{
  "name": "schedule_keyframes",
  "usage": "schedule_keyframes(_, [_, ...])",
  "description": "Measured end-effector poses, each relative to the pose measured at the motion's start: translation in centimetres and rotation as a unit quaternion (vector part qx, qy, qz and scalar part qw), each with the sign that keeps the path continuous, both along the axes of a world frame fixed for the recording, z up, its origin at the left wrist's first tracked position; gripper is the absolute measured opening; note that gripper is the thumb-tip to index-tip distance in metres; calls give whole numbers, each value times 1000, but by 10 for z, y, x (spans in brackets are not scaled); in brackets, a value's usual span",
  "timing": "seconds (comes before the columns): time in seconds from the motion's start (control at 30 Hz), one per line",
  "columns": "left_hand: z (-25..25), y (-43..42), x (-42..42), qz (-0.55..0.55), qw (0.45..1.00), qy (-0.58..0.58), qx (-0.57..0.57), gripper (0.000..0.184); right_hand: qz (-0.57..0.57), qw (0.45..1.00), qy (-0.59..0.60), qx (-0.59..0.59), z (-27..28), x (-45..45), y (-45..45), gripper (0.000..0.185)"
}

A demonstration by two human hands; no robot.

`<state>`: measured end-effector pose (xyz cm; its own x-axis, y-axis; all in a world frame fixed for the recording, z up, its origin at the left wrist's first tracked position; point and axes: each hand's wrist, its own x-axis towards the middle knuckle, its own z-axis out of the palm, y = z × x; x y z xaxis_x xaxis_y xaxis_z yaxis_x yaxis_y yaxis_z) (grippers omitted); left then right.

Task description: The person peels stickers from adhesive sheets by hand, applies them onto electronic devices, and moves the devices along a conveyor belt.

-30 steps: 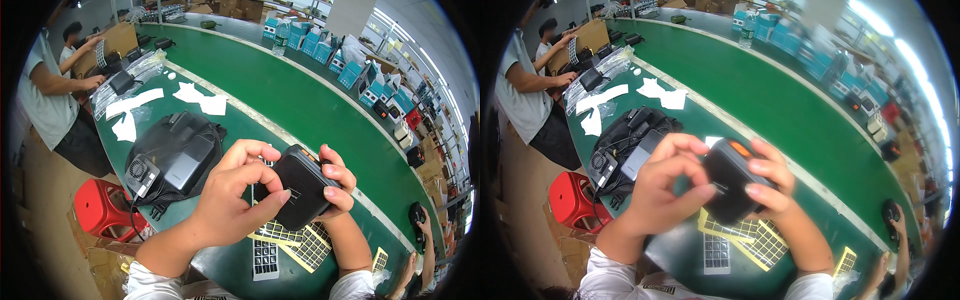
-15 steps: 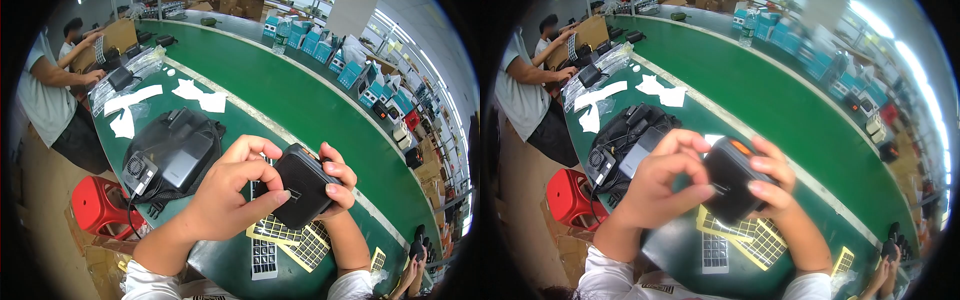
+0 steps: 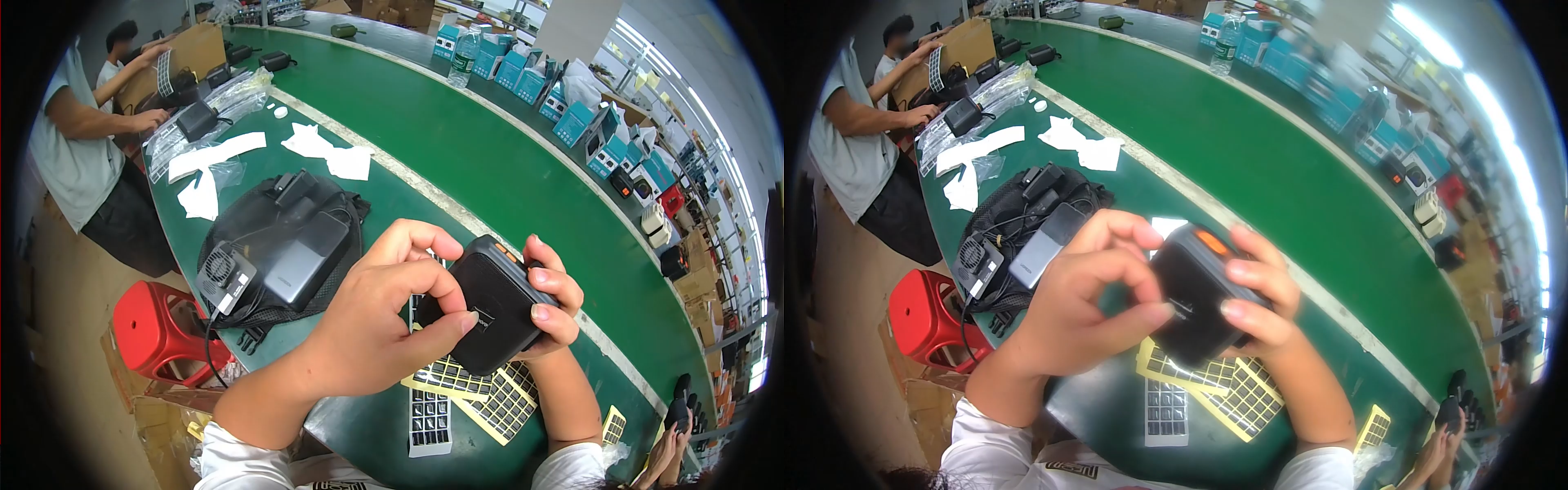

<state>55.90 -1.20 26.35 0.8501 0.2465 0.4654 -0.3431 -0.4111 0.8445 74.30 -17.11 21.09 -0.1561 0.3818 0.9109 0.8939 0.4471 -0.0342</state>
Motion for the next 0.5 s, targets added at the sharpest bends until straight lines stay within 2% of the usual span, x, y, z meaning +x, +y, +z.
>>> schedule_keyframes(0.33, [2,-1,0,10,1000,-2,-2,13,0,1000,-1,0,0,-1,1,78])
schedule_keyframes(0.43, [-4,1,1,4,1000,-14,21,19,1,1000,-2,10,1,-3,3,76])
schedule_keyframes(0.5, [-15,-2,6,-20,994,-22,-102,48,10,1000,3,25,1,-5,5,69])
